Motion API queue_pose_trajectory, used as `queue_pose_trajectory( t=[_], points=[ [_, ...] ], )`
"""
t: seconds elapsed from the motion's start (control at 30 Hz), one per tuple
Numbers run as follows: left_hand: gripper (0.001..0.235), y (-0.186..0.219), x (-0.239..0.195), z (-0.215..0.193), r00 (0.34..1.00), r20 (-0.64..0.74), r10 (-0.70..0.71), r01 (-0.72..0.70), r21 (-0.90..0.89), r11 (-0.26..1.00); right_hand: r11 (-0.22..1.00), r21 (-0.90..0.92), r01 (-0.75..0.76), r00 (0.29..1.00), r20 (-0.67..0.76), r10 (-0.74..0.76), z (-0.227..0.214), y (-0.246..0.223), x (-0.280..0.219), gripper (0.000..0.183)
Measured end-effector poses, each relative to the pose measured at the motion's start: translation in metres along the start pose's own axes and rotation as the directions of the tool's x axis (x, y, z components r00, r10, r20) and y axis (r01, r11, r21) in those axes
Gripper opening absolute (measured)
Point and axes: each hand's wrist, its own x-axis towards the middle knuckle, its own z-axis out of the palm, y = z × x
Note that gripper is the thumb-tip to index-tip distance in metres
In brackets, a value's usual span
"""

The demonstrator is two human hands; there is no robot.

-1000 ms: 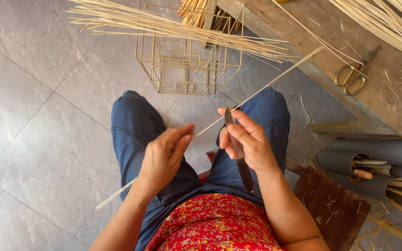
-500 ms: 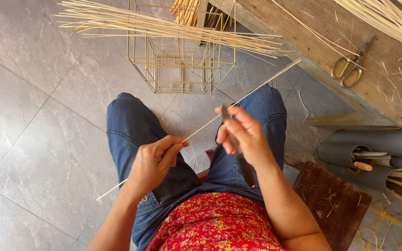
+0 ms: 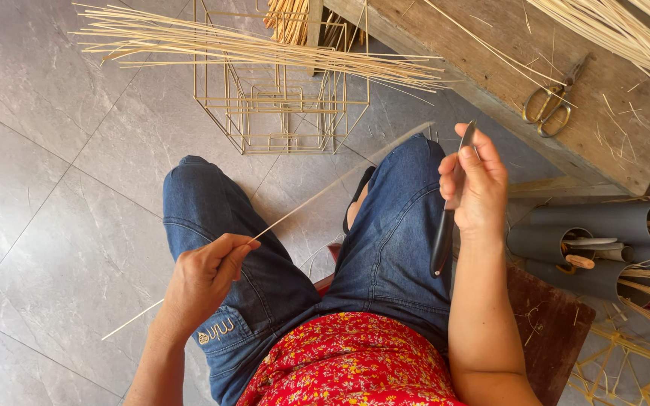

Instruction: The person sits on a low stool and uses a knife to shave thin bamboo strips one at a time. They hold each strip with the left hand and draw the knife along its length with the right hand, then place the finished strip into a wire basket on the floor.

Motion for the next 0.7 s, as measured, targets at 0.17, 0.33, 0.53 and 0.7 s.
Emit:
queue_pose_trajectory(
  t=[0.17,0.33,0.53,0.7],
  points=[
    [0.018,0.009,0.009,0.013,1.0,-0.002,-0.012,0.012,-0.008,1.0,0.973,-0.173,-0.151,0.93,0.309,0.199,0.034,0.005,-0.041,0.045],
    [0.016,0.024,0.02,0.033,0.993,0.013,0.116,-0.116,-0.013,0.993,0.944,-0.193,-0.269,0.725,0.604,0.33,0.082,0.029,-0.078,0.044],
    [0.015,0.026,0.019,0.032,0.985,0.051,0.164,-0.164,0.004,0.986,0.963,-0.163,-0.217,0.828,0.492,0.27,0.078,0.037,-0.065,0.032],
    [0.014,0.02,0.016,0.023,0.976,0.071,0.207,-0.211,0.053,0.976,0.966,-0.116,-0.23,0.899,0.355,0.256,0.052,0.027,-0.044,0.03]
  ],
)
